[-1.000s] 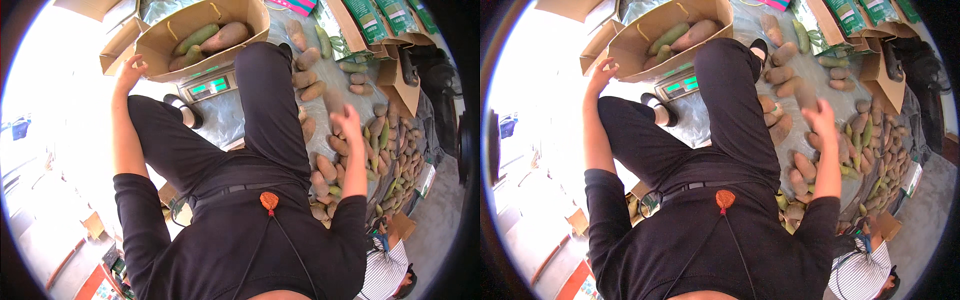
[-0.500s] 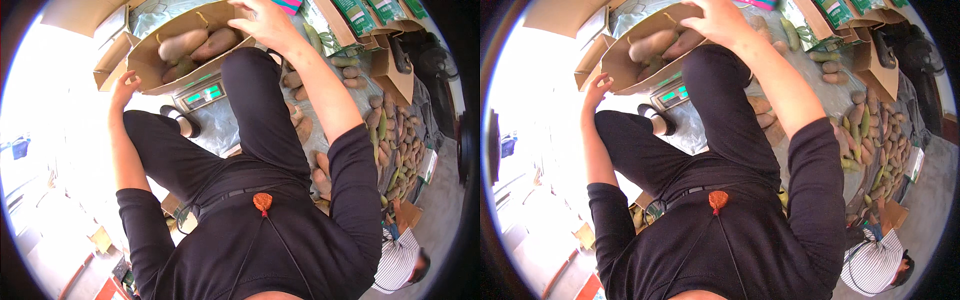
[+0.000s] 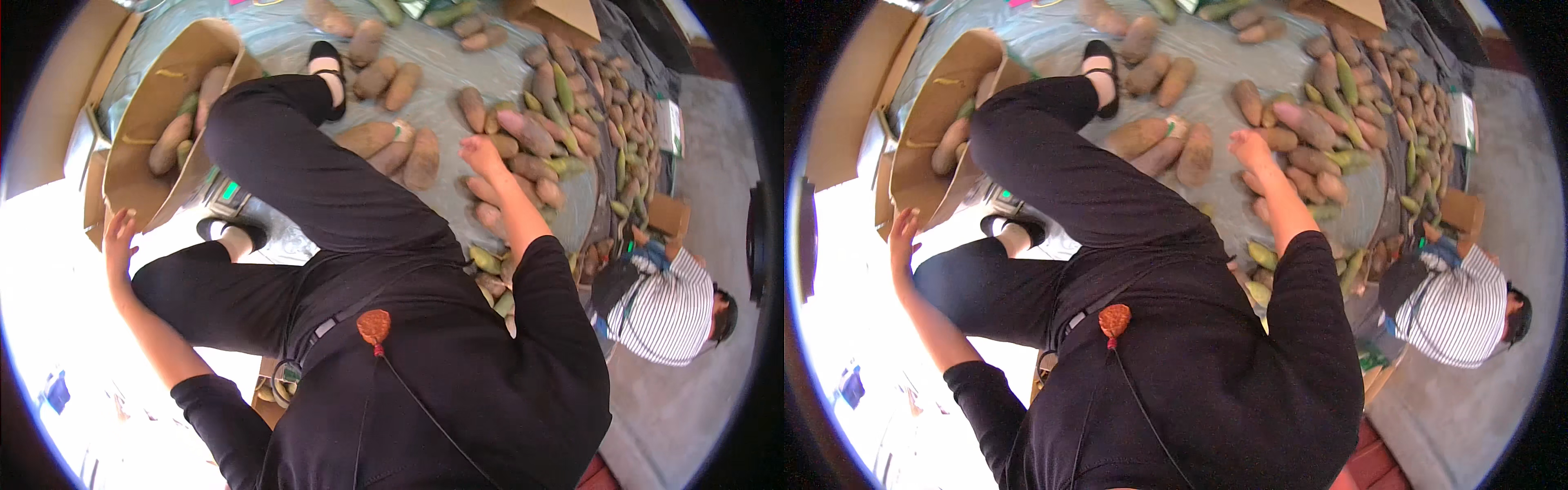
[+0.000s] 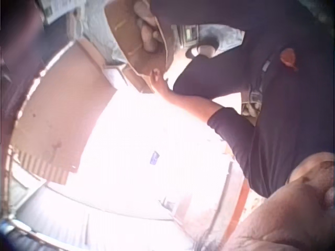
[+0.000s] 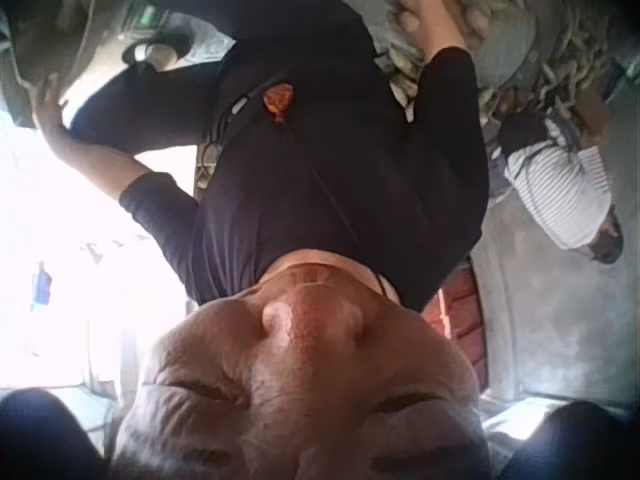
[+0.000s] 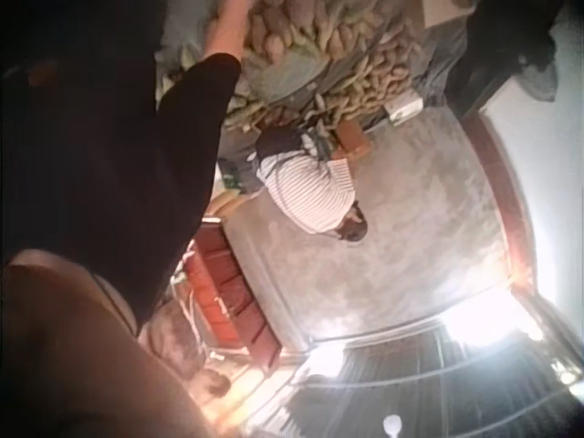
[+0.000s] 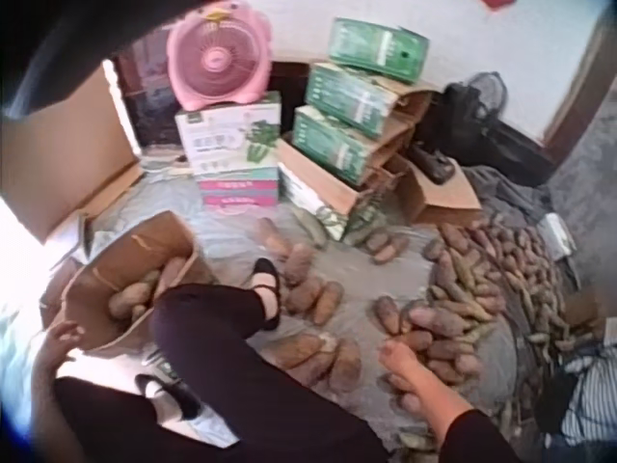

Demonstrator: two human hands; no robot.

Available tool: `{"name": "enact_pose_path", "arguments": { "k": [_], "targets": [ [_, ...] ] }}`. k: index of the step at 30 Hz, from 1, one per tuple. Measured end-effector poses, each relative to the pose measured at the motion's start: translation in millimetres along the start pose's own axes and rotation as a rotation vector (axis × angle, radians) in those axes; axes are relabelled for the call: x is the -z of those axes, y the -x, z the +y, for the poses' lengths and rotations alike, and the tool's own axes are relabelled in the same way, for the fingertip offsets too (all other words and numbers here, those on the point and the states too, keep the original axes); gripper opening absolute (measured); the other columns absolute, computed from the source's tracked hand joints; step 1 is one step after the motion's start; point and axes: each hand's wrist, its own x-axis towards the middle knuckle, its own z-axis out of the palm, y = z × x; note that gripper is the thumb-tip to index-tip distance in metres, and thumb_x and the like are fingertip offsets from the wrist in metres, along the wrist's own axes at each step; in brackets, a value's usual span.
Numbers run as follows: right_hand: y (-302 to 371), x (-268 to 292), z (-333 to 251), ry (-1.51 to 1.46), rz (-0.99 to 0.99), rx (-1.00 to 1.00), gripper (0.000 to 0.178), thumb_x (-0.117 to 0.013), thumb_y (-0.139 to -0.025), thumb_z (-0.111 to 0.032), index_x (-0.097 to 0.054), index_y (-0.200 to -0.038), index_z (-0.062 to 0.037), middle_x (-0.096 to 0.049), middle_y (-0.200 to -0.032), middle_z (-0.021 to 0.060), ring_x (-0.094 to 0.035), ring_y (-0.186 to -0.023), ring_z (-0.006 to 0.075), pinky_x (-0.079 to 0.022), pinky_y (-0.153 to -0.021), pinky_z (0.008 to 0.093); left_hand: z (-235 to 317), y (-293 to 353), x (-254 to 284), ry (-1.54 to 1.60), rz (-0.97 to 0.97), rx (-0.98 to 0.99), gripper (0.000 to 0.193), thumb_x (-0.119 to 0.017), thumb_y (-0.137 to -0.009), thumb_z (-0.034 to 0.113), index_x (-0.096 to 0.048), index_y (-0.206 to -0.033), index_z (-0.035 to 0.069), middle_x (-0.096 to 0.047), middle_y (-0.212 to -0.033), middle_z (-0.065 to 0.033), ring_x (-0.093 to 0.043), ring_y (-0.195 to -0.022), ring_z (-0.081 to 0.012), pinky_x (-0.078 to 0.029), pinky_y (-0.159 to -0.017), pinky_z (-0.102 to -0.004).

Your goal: The recorder is weighing produce, putting them into paper bags, and then placing the bags into cardboard boxes for packaging.

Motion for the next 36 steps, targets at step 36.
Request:
{"name": "enact_pose_path", "arguments": {
  "k": [36],
  "targets": [
    [114.2, -19.7, 88.0, 0.471, -0.198, -0.722, 0.045, -0.042, -0.088, -0.042, -0.05, -0.124, -0.0154, -0.043, -0.133, 0.0064, -0.038, -0.125, 0.0252, -0.037, -0.098, 0.045, -14.4, -33.6, -5.1, -0.057, -0.003, 0.09, 0.045, -0.058, -0.087, 0.035, -0.049, -0.127, 0.018, -0.05, -0.127, -0.0004, -0.049, -0.108, -0.0189, -0.045, -0.077, -0.0365]
  ]
}}
